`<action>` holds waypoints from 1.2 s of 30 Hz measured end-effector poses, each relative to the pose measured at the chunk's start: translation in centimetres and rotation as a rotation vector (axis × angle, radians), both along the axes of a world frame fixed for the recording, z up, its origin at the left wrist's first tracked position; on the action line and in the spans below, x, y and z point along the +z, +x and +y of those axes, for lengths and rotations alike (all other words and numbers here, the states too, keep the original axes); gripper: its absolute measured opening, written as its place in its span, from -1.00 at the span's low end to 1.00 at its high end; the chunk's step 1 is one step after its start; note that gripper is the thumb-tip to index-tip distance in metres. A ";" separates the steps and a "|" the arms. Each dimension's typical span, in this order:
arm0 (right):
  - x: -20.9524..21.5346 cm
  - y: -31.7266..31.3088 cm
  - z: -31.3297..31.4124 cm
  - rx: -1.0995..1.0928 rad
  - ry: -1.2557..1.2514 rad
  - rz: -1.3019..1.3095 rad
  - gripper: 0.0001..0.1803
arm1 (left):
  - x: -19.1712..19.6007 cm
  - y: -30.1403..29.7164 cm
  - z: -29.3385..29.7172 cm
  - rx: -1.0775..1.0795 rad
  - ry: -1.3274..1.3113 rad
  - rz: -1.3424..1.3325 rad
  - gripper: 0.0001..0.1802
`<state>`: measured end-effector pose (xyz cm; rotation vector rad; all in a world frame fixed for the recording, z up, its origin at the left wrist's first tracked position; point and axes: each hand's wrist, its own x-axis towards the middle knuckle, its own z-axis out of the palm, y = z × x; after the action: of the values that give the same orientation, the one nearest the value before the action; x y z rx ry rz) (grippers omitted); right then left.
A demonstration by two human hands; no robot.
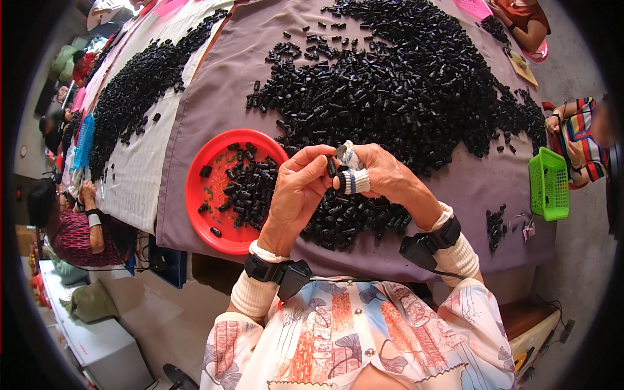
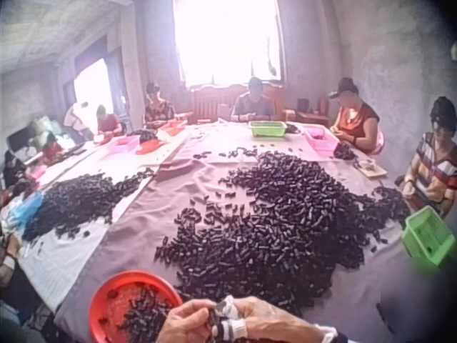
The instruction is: Sorting and inspecting small black plastic components for shoe manufacturing at a workspace.
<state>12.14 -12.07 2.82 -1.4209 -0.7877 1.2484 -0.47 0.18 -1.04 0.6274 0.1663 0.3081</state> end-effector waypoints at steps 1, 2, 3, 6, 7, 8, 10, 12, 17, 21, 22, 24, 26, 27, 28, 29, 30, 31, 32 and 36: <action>-0.2 0.0 0.0 -0.010 0.003 -0.024 -0.78 | 0.1 0.0 -0.1 0.000 -0.016 0.004 -0.79; -0.3 0.0 0.1 -0.020 0.006 -0.049 -0.78 | 0.2 0.0 -0.1 0.001 -0.033 0.007 -0.80; -0.4 -0.1 0.2 -0.019 0.007 -0.048 -0.78 | 0.3 -0.1 -0.2 0.002 -0.033 0.008 -0.80; -0.5 -0.1 0.2 -0.034 0.041 -0.150 -0.80 | 0.6 -0.3 -0.4 0.055 0.074 0.069 -0.81; -0.4 0.1 0.1 -0.063 0.022 -0.163 -0.76 | 0.6 -0.4 -0.1 0.069 0.114 0.100 -0.82; -0.2 0.1 0.0 -0.091 0.002 -0.176 -0.72 | 0.6 -0.7 0.1 0.082 0.154 0.131 -0.82; -0.1 1.1 -0.3 -0.162 -0.083 -0.204 -0.71 | 0.6 -1.3 1.0 0.197 0.164 0.171 -0.84; -0.7 1.8 -0.8 -0.207 -0.051 -0.107 -0.69 | 0.4 -2.9 2.1 0.273 0.214 0.209 -0.84; -1.0 0.8 -0.3 -0.115 -0.005 -0.140 -0.71 | 0.1 -4.6 2.6 0.299 0.194 0.266 -0.80; -1.0 -0.6 0.9 0.031 0.043 -0.399 -0.62 | 0.8 -3.4 1.1 0.181 0.148 0.218 -0.76; -1.4 -0.5 1.1 0.069 0.022 -0.529 -0.57 | 0.9 -3.1 0.8 0.179 0.147 0.217 -0.76; -1.3 -0.8 1.1 0.076 0.038 -0.499 -0.53 | 1.2 -2.6 0.3 0.163 0.134 0.197 -0.77; -1.0 -1.0 1.1 0.084 0.055 -0.468 -0.48 | 1.1 -2.3 0.1 0.139 0.120 0.168 -0.78; -0.9 -1.1 1.1 0.081 0.060 -0.475 -0.49 | 1.4 -2.1 -0.1 0.110 0.091 0.153 -0.79; -0.7 -1.1 1.1 0.078 0.066 -0.482 -0.50 | 1.6 -2.0 -0.2 0.081 0.063 0.138 -0.79; -0.7 -1.1 1.1 0.077 0.065 -0.482 -0.50 | 1.5 -1.9 -0.3 0.079 0.062 0.138 -0.79; -0.6 -1.2 1.1 0.075 0.058 -0.475 -0.51 | 1.5 -1.9 -0.2 0.076 0.054 0.132 -0.80; -0.5 -1.2 1.1 0.073 0.050 -0.468 -0.53 | 1.5 -1.9 -0.2 0.074 0.046 0.126 -0.80; -0.3 -1.2 1.1 0.072 0.051 -0.468 -0.53 | 1.6 -1.9 -0.3 0.073 0.046 0.126 -0.80; -0.8 -1.0 1.0 0.070 0.035 -0.427 -0.57 | 1.6 -1.7 -0.5 0.075 0.066 0.150 -0.80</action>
<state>11.14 -11.10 2.05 -1.6679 -1.1489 0.9865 -2.21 -0.29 0.56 0.7105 0.3251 0.3401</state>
